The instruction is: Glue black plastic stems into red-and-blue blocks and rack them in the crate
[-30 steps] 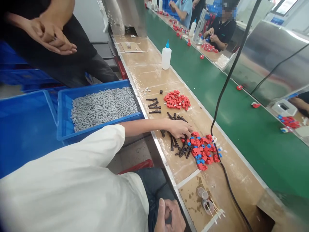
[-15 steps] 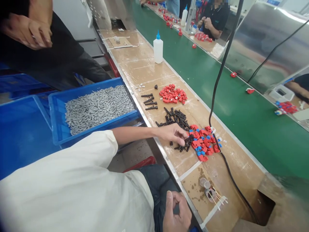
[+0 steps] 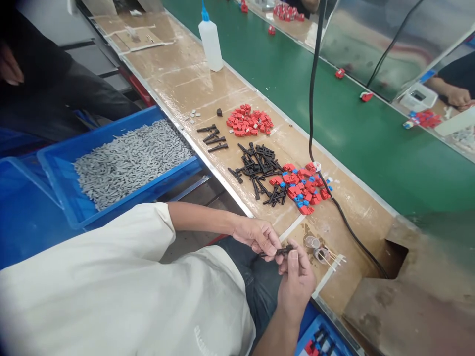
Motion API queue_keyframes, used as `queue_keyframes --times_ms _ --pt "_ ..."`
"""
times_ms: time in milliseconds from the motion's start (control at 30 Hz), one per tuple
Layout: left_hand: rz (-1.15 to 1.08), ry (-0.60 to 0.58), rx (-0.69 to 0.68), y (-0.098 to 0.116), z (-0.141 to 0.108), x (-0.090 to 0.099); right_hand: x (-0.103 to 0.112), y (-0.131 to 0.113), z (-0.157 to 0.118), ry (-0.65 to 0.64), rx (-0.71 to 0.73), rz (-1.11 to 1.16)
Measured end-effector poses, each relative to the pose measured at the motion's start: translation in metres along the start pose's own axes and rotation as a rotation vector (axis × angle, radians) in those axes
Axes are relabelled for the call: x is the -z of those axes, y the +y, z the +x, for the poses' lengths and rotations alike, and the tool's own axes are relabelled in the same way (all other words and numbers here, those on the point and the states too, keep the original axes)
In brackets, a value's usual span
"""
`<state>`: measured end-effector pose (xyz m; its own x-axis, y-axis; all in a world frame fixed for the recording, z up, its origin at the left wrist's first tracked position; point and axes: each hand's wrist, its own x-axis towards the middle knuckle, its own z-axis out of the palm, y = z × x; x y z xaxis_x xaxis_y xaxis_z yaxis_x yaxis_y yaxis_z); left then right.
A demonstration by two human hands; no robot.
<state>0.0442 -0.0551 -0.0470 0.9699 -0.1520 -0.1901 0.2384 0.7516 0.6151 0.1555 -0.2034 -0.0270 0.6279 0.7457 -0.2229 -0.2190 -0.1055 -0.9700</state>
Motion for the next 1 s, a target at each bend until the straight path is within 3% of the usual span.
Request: queue_keyframes --times_ms 133,300,500,567,667,700,833,1000 --pt "-0.02 0.035 0.006 -0.004 0.0 0.003 0.008 0.005 -0.002 -0.012 -0.075 0.081" --pt "-0.095 0.065 -0.231 -0.015 0.005 -0.004 0.005 0.01 -0.009 0.083 -0.05 0.112" --pt "0.157 0.365 -0.441 -0.035 0.014 -0.025 0.0 0.018 -0.024 0.083 -0.023 0.029" --pt "0.17 0.403 -0.468 -0.038 0.018 -0.026 0.014 0.017 -0.022 0.207 0.08 -0.14" --pt "0.094 0.434 -0.477 -0.04 0.028 -0.022 0.047 0.015 -0.002 0.644 0.321 -0.467" --pt "0.058 0.429 -0.469 -0.041 0.032 -0.019 0.059 0.015 0.007 0.703 0.343 -0.508" --pt "-0.011 0.404 -0.428 -0.042 0.046 -0.01 0.086 0.019 0.038 0.523 0.268 -0.427" --pt "-0.036 0.402 -0.411 -0.042 0.049 -0.007 0.082 0.015 0.045 0.401 0.418 -0.518"
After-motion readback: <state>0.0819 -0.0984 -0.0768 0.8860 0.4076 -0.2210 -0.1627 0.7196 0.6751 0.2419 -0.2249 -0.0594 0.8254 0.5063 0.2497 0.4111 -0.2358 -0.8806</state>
